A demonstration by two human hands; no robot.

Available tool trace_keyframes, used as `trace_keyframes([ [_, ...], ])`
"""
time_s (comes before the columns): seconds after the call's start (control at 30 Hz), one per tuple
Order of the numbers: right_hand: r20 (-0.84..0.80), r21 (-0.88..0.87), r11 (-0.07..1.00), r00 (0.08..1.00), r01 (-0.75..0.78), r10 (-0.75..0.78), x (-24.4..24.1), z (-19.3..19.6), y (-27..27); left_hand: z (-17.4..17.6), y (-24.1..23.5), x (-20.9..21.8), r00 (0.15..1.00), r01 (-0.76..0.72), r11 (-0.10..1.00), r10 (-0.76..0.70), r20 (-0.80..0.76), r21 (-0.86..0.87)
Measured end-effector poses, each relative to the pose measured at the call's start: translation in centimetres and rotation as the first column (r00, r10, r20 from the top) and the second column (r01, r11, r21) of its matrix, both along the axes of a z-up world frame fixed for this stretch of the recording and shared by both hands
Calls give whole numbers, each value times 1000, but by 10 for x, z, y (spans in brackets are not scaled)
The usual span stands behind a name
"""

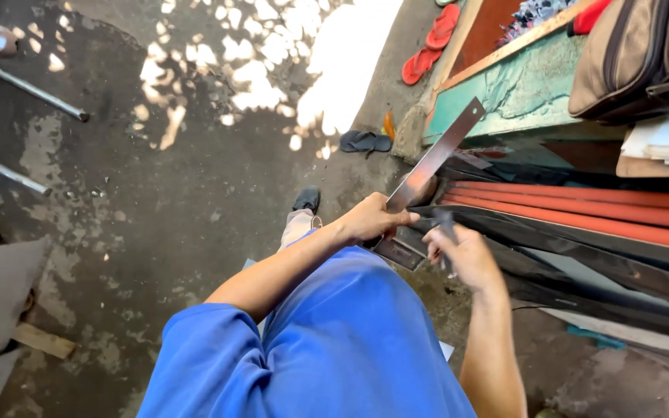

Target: Measuring and preparing metal components for fabrication.

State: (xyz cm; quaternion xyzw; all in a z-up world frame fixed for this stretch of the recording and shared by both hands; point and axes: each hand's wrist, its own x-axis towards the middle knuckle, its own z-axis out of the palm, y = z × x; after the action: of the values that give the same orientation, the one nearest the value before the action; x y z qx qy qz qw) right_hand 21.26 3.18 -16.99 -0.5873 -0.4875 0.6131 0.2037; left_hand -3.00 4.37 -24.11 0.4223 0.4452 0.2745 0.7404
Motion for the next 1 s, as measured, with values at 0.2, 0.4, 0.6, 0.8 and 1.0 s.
trace_keyframes([
  [0.2, -217, -111, 985, 964, 131, -153, -20, -51, -26, -12, -1, 10, 998, -52, 990, 54, 11, -127],
  [0.4, -161, -54, 985, 972, 163, -169, -51, -34, -14, -11, 3, 4, 992, -44, 968, 72, 105, -246],
  [0.6, -60, 28, 986, 985, 166, -164, -73, -25, -6, -19, 5, -1, 993, -113, 993, 114, -41, 29],
  [0.8, 0, 35, 983, 984, 179, -179, -69, -39, -10, -11, 6, -11, 974, -39, 999, 45, -222, 33],
  [1.0, 25, 65, 982, 983, 179, -180, -59, -49, -17, 9, 11, -20, 963, 26, 999, -14, -268, 44],
])
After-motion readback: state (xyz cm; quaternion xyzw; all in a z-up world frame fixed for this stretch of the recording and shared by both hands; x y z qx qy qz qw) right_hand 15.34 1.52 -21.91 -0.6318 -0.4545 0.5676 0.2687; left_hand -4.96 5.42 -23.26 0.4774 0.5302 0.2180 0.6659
